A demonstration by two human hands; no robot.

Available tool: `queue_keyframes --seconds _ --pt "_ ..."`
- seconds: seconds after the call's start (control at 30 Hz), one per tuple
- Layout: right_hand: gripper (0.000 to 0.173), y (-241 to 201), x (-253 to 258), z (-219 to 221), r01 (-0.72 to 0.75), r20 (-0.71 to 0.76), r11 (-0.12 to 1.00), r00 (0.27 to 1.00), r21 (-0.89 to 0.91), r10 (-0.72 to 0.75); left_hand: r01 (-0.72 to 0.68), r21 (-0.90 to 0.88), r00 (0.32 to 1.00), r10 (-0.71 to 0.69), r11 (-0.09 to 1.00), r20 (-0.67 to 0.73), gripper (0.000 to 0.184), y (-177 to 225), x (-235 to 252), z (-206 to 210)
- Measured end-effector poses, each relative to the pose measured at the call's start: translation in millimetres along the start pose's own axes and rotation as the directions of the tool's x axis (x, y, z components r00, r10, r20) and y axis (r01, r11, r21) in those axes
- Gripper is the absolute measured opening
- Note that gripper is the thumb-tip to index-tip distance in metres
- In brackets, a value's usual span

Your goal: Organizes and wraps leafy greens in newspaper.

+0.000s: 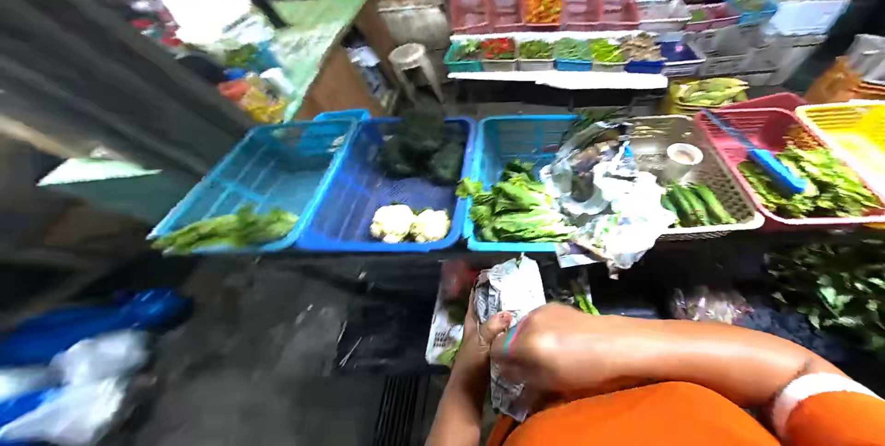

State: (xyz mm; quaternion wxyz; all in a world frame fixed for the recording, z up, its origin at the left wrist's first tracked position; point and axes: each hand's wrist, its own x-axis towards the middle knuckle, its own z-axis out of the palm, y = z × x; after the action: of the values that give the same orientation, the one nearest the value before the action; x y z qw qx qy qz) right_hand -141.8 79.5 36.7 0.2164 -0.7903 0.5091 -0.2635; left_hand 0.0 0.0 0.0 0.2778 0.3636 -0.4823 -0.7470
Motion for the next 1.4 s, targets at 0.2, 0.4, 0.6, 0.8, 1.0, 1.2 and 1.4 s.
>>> queue_keyframes --seconds 0.2,0.4,0.6,0.8,1.0,1.2,1.4 --pt "0.033 72 -25 -21 -0.187 -0.237 0.853 0.912 0.488 0.335 -0.267 -0.295 0.875 0.359 0.917 0.325 0.056 -46 24 -54" --pt "0.102 82 -29 4 -0.157 -0.042 0.517 0.935 0.842 0.352 -0.224 -0.272 0.830 0.330 0.936 0.451 0.102 -28 31 -22" --pt "0.082 95 -38 35 0.014 -0.046 0.076 0.896 0.997 0.441 0.017 0.100 0.990 -0.031 0.995 0.135 0.121 -4 32 2" --pt "0.072 89 -37 42 0.123 0.013 -0.239 0.867 0.963 0.498 -0.065 0.212 0.989 0.035 0.975 0.140 0.078 -2 20 -10" --pt "0.060 81 4 10 0.356 -0.105 -0.532 0.890 0.768 0.444 -0.165 0.243 0.982 0.182 0.956 -0.047 0.038 15 5 -33" --pt "0.055 74 61 11 0.387 -0.111 -0.489 0.858 0.782 0.501 -0.535 0.287 0.828 0.560 0.795 -0.009 0.060 3 14 -9" --pt "0.066 69 128 18 0.096 0.000 -0.146 0.834 0.985 0.552 -0.547 -0.200 0.801 0.439 0.813 -0.408 0.056 73 97 -62"
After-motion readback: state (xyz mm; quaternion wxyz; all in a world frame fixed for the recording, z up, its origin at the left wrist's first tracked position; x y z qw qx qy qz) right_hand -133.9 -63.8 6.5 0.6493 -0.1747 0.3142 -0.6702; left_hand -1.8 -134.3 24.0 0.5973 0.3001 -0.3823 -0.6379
